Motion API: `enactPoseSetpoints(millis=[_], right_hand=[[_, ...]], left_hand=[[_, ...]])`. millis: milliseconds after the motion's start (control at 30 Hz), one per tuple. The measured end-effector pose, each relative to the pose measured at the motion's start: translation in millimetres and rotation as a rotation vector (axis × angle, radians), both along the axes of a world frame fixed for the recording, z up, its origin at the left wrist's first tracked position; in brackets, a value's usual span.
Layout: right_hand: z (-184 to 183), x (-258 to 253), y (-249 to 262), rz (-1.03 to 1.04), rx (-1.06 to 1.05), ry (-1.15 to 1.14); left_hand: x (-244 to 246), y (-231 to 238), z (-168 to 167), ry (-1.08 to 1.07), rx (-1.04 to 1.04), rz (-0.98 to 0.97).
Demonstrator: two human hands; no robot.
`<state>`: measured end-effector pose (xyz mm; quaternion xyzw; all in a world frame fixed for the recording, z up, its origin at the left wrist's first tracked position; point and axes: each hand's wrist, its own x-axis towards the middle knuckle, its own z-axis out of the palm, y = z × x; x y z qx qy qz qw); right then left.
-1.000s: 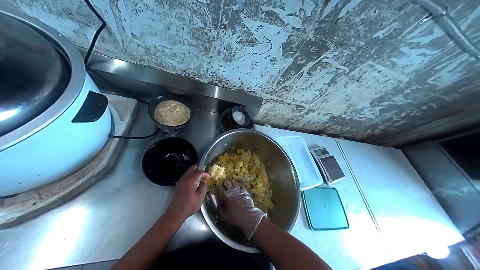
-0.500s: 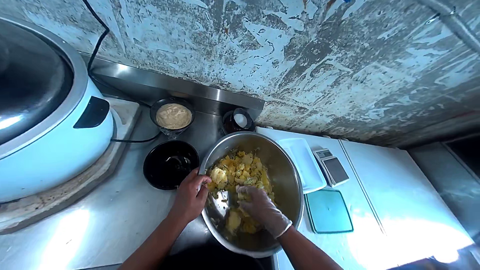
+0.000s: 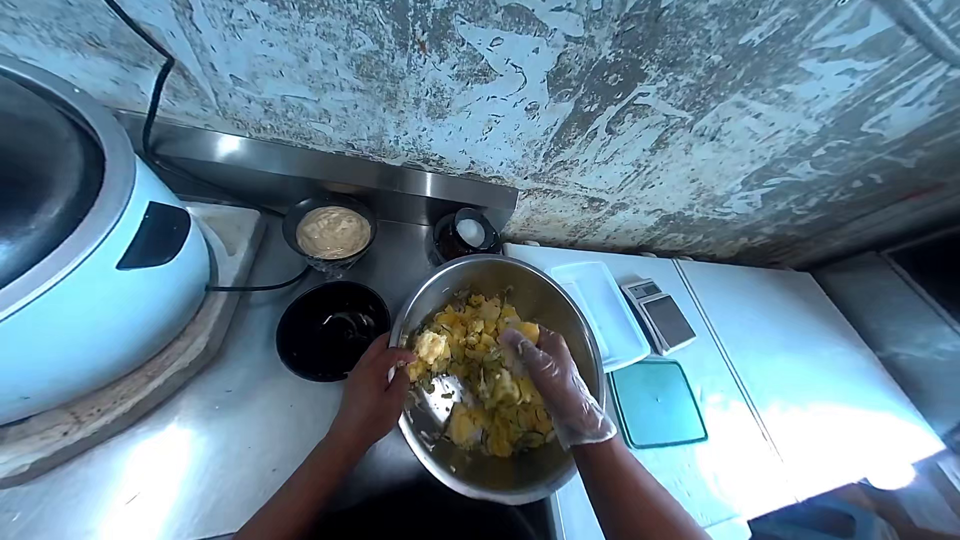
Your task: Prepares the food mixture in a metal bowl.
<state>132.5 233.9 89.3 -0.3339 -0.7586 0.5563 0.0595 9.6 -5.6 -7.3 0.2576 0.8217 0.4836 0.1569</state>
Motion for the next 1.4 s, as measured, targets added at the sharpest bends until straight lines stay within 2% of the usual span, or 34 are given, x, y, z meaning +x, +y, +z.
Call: enactPoseSetpoints(millis=[33, 133, 167, 267, 367, 467, 633, 700, 767, 833, 900, 967, 1033, 1133, 1167, 1233, 1400], right_hand=[[-2, -1, 3, 0.010, 0.005, -0.019], [-4, -2, 17, 0.138, 0.018, -0.264], [1, -2, 19, 0.146, 0.018, -0.271], [6, 11, 29, 0.028, 0.051, -0.194], [-30, 29, 54, -0.154, 0.039, -0.290], [-56, 47, 36, -0.339, -0.115, -0.312], [-64, 43, -20, -0.566, -0.305, -0.308], [-69, 40, -20, -0.593, -0.409, -0.327], [-82, 39, -12, -0.680, -0.613, -0.309], [-87, 30, -6, -0.757, -0.767, -0.244], [-83, 23, -7, -0.734, -0.831, -0.150], [-70, 14, -13, -0.653, -0.766, -0.042], [-58, 7, -18, -0.524, -0.580, 0.014], [-42, 8, -18, -0.237, -0.087, -0.130], [-35, 8, -14, -0.123, 0.009, -0.213], [-21, 11, -7, 0.082, 0.030, -0.307], [10, 2, 12, 0.017, 0.198, -0.302]], left_hand=[[0, 0, 0, -0.003, -0.003, 0.005], [0, 1, 1, -0.009, -0.015, -0.004], [-2, 2, 1, -0.008, -0.012, -0.003], [2, -1, -3, -0.010, 0.000, 0.014], [1, 2, -6, 0.064, 0.017, 0.025], [2, 3, -6, 0.101, 0.021, 0.021], [4, 5, -4, 0.100, 0.015, 0.024], [4, 4, -2, 0.120, -0.004, 0.012], [3, 5, -1, 0.139, -0.008, 0.000], [2, 6, -1, 0.156, -0.001, 0.016], [5, 2, -2, 0.141, -0.002, 0.028], [5, 1, -3, 0.139, 0.005, 0.019], [3, 2, -3, 0.145, 0.013, 0.008], [2, 2, -3, 0.137, 0.007, -0.001], [2, 2, -2, 0.124, 0.010, 0.003], [3, 2, -3, 0.081, 0.031, 0.018], [2, 2, -5, 0.005, 0.065, 0.025]])
